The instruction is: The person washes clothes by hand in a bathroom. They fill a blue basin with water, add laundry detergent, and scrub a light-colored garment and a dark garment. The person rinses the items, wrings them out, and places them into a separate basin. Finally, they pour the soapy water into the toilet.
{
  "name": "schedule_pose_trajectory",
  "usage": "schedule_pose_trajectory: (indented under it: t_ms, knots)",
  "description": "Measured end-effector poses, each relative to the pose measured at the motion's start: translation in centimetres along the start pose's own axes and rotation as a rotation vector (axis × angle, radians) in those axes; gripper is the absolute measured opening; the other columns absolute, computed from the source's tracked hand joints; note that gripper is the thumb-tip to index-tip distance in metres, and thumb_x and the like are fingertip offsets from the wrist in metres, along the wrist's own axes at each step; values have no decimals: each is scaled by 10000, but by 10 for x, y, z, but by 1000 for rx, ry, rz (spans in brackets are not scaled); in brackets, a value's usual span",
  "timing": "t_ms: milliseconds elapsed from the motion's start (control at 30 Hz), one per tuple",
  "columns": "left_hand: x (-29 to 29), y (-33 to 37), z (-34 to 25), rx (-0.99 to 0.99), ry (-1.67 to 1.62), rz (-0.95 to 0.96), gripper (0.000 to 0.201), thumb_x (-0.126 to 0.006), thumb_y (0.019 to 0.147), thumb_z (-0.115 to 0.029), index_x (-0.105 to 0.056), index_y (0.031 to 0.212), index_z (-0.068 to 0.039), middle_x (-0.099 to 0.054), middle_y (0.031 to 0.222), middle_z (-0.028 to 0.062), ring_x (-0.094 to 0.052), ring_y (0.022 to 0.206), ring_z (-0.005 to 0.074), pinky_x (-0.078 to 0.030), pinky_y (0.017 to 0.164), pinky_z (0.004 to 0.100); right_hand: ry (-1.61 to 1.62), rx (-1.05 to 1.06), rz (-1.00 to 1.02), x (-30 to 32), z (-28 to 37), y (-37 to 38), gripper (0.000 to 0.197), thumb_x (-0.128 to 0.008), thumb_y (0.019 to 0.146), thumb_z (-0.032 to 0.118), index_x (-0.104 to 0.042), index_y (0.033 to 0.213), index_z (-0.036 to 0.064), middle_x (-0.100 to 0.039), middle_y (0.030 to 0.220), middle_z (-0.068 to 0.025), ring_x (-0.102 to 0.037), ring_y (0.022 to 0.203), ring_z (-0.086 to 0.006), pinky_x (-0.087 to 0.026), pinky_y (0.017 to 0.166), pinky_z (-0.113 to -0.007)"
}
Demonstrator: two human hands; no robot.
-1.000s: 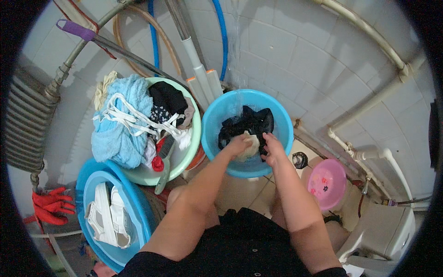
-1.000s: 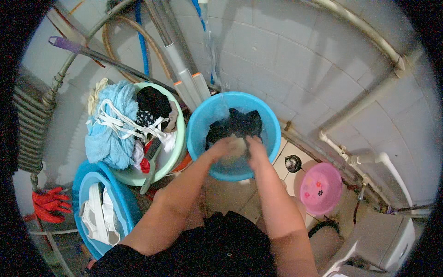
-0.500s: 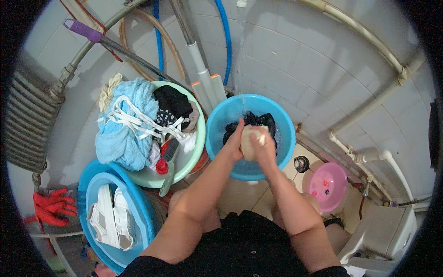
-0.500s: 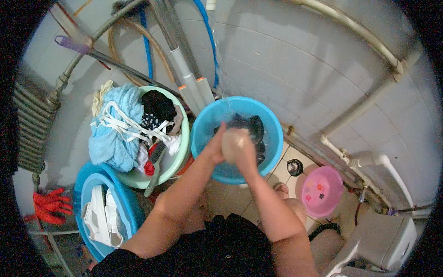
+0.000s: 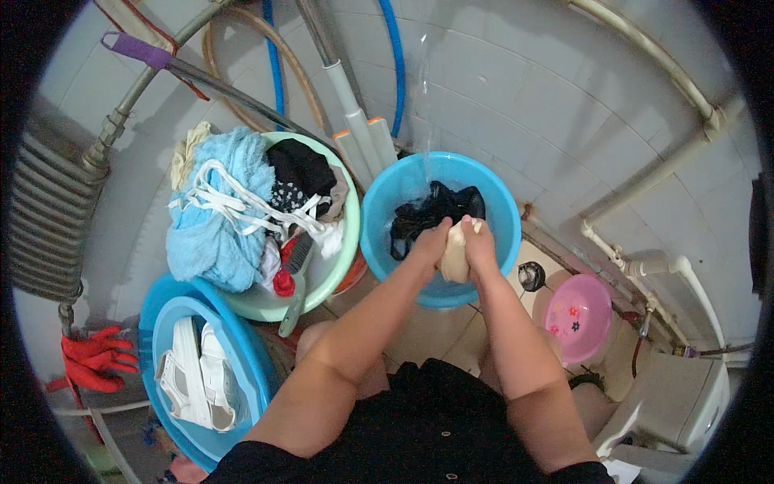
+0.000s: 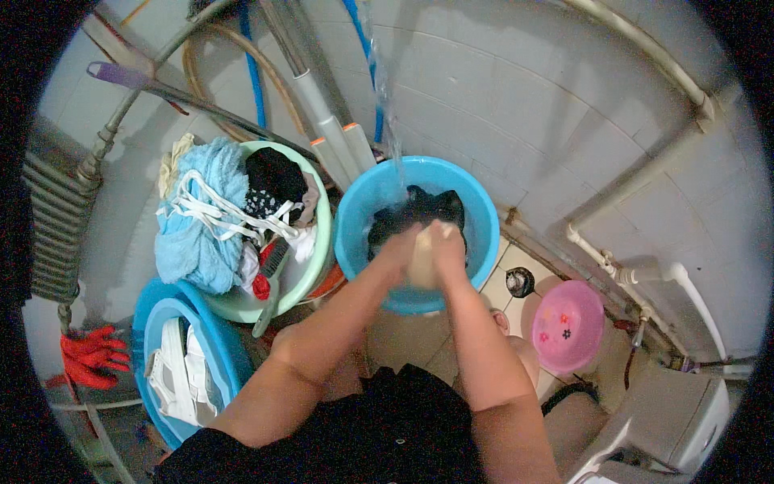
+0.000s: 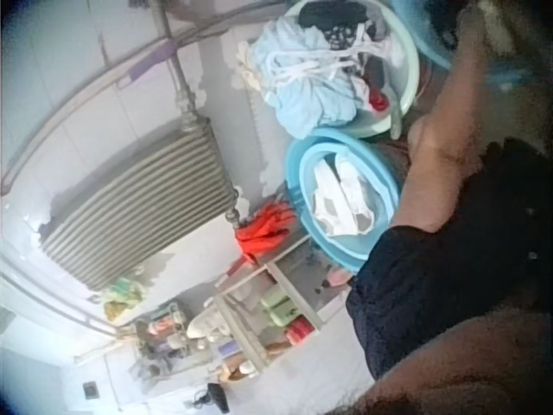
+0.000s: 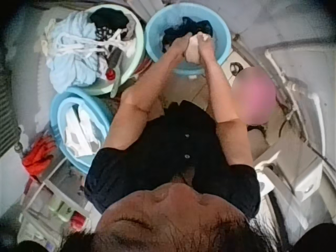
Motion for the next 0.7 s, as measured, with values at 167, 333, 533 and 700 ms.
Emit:
schedule_pose_trajectory:
  t_ms: [167, 333, 533, 700]
  knots:
    - [60, 70, 76, -31, 1149, -129, 769, -561, 786, -542, -322, 1363, -94, -284, 1367, 259, -362, 1213, 385, -330, 970, 475, 212, -244, -105, 23, 32, -25, 646, -613, 834, 194, -305, 1373, 15, -441, 1311, -174, -453, 1162, -284, -377, 947, -374]
    - [-25, 30, 117, -159, 1375, 477, 782, -565, 780, -515, -200, 1434, -289, -20, 1495, 152, -93, 1346, 411, -150, 1062, 548, 254, -175, -10, 12, 37, -27, 600, -596, 839, 165, -332, 1347, -16, -448, 1300, -178, -448, 1168, -275, -345, 972, -356]
    - [60, 59, 79, -6, 1305, -108, 745, -565, 787, -480, -212, 1423, -319, -13, 1508, 109, -90, 1357, 405, -179, 1068, 540, 236, -176, 17, 13, 40, -31, 559, -568, 854, 167, -350, 1337, -11, -443, 1307, -161, -416, 1199, -263, -320, 990, -343]
    - [-9, 29, 92, -264, 1437, 403, 705, -613, 778, -385, -280, 1393, -293, -79, 1501, 108, -166, 1345, 382, -258, 1039, 528, 266, -223, 36, 17, 28, -27, 543, -541, 868, 203, -353, 1343, 19, -447, 1302, -134, -431, 1156, -255, -355, 936, -360]
Point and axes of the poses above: each hand's wrist, its own y-axis towards the middle knuckle, its own x-axis out of the back of the hand, z = x × y, the point moved 10 cm from there along y, towards the middle knuckle
